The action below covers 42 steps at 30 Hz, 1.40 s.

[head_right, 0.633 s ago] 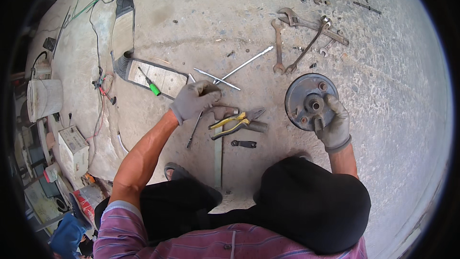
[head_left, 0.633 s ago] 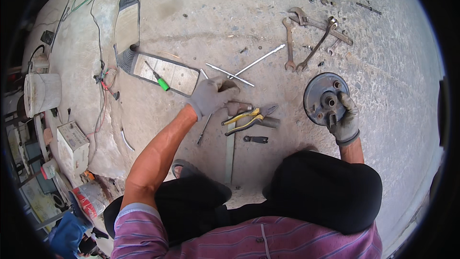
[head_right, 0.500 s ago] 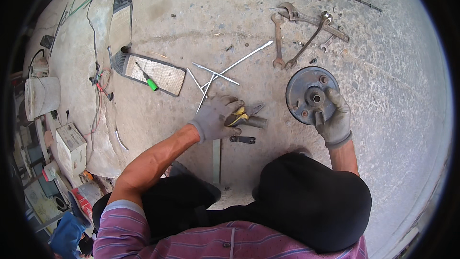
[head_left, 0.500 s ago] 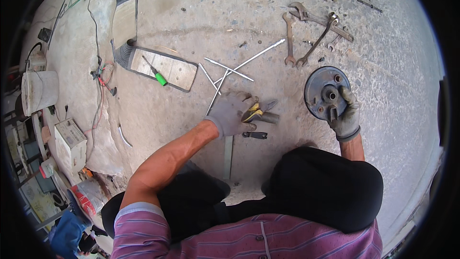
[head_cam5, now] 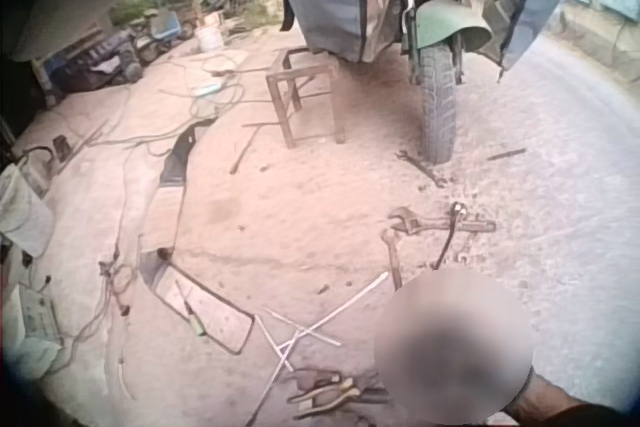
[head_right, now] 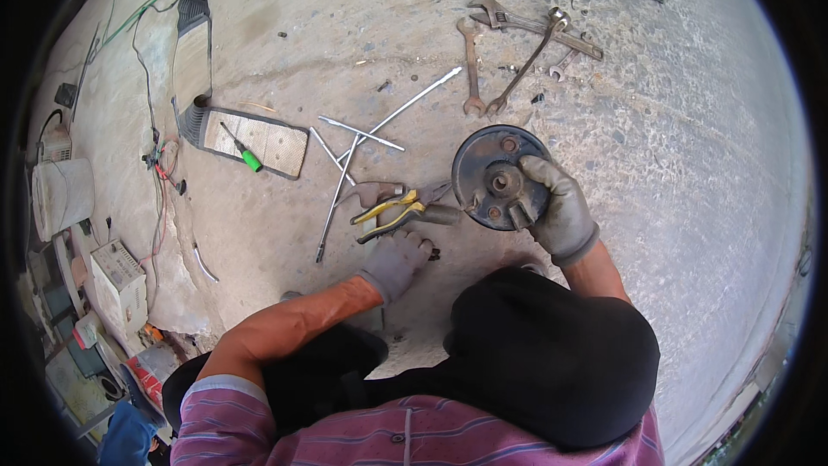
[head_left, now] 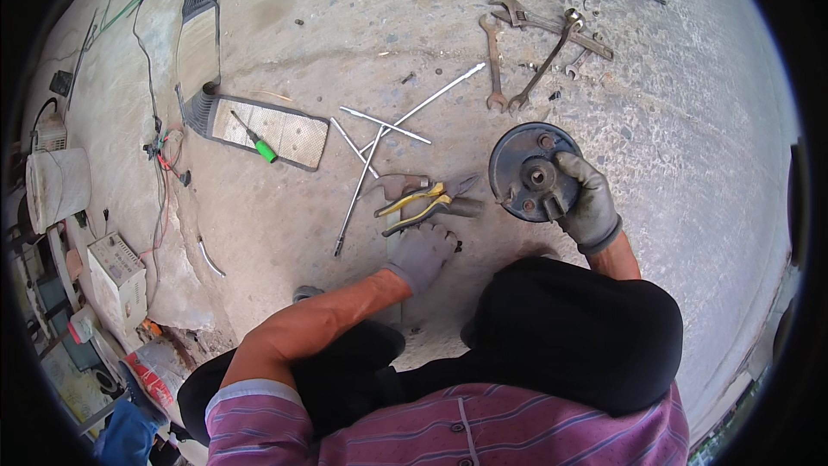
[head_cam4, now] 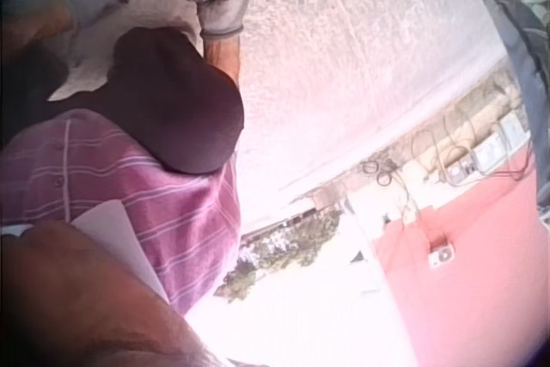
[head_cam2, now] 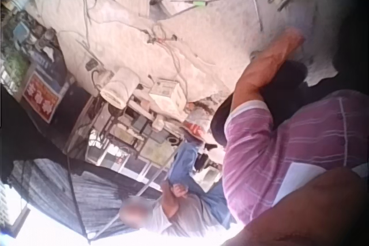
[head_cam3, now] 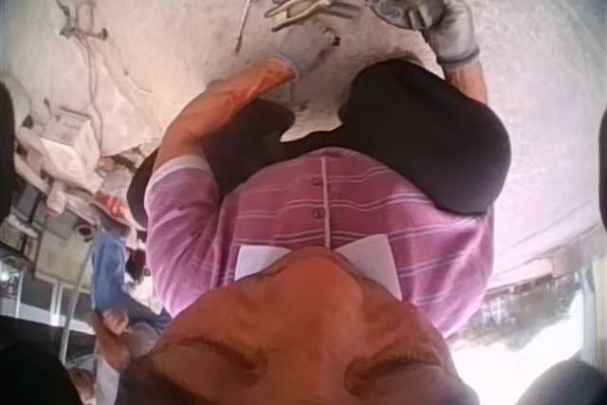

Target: The person sits on the ground and uses a hammer, screwdriver, and pliers to disassemble and adjust a circular mechanical component. They repeatedly strike, pry, and rotate parts of the assembly while handling it with gloved hands.

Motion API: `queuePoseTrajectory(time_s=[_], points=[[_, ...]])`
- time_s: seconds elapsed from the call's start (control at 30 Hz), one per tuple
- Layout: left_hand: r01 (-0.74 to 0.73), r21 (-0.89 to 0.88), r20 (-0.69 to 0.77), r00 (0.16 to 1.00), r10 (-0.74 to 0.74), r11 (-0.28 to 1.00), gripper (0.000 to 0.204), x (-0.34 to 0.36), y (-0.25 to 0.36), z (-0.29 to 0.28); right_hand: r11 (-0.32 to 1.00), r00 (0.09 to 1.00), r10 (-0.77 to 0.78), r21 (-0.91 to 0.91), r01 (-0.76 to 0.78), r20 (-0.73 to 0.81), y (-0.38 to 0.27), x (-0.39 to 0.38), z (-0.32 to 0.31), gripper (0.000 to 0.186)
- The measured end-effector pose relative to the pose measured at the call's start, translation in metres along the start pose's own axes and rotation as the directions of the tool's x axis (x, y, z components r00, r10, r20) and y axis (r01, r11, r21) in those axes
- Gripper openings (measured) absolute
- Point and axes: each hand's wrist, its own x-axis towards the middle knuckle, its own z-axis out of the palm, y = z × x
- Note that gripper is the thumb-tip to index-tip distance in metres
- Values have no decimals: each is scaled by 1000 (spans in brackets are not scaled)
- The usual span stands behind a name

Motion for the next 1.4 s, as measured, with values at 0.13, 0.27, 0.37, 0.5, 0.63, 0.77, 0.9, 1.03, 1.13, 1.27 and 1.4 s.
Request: queuePoseTrajectory(time_s=[0.13, 0.27, 0.37, 0.5, 0.63, 0.77, 0.9, 1.03, 1.13, 1.27, 1.4], points=[[94, -178, 129, 989, -71, 980, 19, 12, 2, -17, 983, 973, -84, -144, 117, 213, 2, -6, 0, 36], [310, -631, 386, 921, -60, 711, 27, 19, -7, -60, 963, 999, -49, -264, 51, 15, -3, -13, 30, 31], [495, -833, 524, 849, 67, 246, 31, 15, -32, -83, 975, 999, -51, -216, 47, -14, -5, -15, 52, 28], [420, -901, 424, 906, -14, -107, 32, 15, -40, -135, 930, 1000, -11, -366, 21, 29, -9, -7, 52, 28], [348, -923, 326, 933, -150, 165, 29, 8, -54, -216, 862, 984, 109, -506, -25, 137, -14, -4, 78, 29], [241, -856, 198, 970, -140, 458, 26, -4, -50, -263, 840, 945, 235, -537, -80, 227, -15, -4, 109, 30], [256, -876, 191, 962, -194, 410, 24, -29, -50, -283, 806, 919, 293, -585, -89, 264, -11, -11, 153, 33], [206, -922, 141, 967, -212, 327, 24, -48, -54, -281, 786, 886, 329, -615, -64, 328, -6, -19, 171, 34], [209, -939, 151, 964, -219, 273, 23, -53, -59, -275, 808, 854, 365, -582, -93, 371, 0, -20, 170, 34], [213, -954, 153, 951, -268, 212, 22, -58, -60, -277, 838, 860, 402, -504, -207, 315, 8, -16, 164, 33], [61, -912, -103, 924, -370, 406, 23, -63, -58, -281, 879, 890, 395, -376, -294, 229, 16, -21, 167, 31]])
